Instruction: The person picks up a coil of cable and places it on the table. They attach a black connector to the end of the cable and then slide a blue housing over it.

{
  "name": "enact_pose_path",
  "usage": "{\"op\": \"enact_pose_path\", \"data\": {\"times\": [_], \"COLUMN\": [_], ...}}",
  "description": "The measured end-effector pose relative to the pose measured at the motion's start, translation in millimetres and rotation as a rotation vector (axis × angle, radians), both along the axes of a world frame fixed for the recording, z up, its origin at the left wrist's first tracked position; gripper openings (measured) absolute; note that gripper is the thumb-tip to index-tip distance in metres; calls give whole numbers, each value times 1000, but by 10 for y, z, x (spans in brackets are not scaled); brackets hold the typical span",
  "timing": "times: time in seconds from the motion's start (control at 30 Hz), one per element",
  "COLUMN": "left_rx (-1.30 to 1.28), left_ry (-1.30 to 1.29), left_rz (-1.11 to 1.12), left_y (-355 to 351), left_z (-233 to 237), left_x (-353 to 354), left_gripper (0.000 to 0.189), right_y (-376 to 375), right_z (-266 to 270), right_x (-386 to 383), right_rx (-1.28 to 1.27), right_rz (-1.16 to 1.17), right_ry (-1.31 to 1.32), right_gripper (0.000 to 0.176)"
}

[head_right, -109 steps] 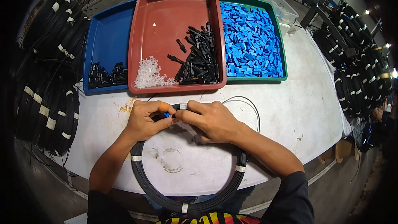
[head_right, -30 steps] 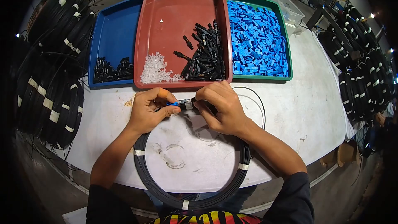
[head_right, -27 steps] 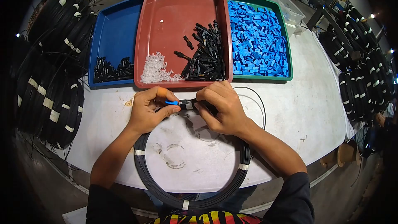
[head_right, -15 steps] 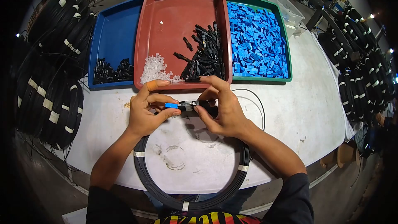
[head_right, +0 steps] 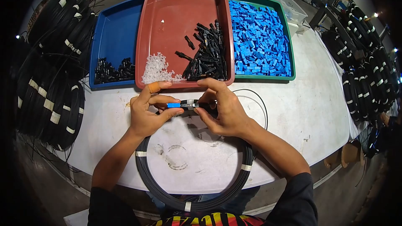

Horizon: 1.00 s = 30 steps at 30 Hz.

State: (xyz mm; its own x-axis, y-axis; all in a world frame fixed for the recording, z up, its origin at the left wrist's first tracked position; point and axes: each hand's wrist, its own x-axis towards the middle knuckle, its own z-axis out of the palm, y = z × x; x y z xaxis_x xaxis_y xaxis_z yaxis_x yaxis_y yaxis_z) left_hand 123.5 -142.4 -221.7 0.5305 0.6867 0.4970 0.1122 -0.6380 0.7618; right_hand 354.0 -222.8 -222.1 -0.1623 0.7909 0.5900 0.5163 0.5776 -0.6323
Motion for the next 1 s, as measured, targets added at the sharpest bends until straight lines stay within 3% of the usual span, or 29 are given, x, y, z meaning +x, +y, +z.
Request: {"op": "enact_pose_path", "data": {"times": [0.13,0.2,0.33,0.4,0.53,0.6,0.93,1.0], "left_rx": [31,109,142,168,232,150,87,170], "left_ry": [27,31,70,15,22,20,-7,-45], "left_rz": [-3,-38,-78,-92,-138,-91,-31,-141], "left_y": [-9,-14,0,-17,-18,-9,4,9], "left_z": [10,14,11,38,40,8,40,91], "left_x": [-1,3,10,22,9,10,-4,3], "left_gripper": [62,61,62,55,56,52,56,54], "right_y": [31,41,23,3,-12,17,58,59], "right_z": [1,74,-9,-48,61,86,56,9], "right_x": [7,5,-25,-75,-37,-22,-8,0], "right_rx": [54,194,151,18,-55,80,187,169], "right_rz": [-7,-15,-5,-57,-100,-105,-59,-59], "right_ry": [-34,-263,-277,-37,-146,-224,-216,-167], "right_gripper": [60,55,51,39,30,25,28,30]}}
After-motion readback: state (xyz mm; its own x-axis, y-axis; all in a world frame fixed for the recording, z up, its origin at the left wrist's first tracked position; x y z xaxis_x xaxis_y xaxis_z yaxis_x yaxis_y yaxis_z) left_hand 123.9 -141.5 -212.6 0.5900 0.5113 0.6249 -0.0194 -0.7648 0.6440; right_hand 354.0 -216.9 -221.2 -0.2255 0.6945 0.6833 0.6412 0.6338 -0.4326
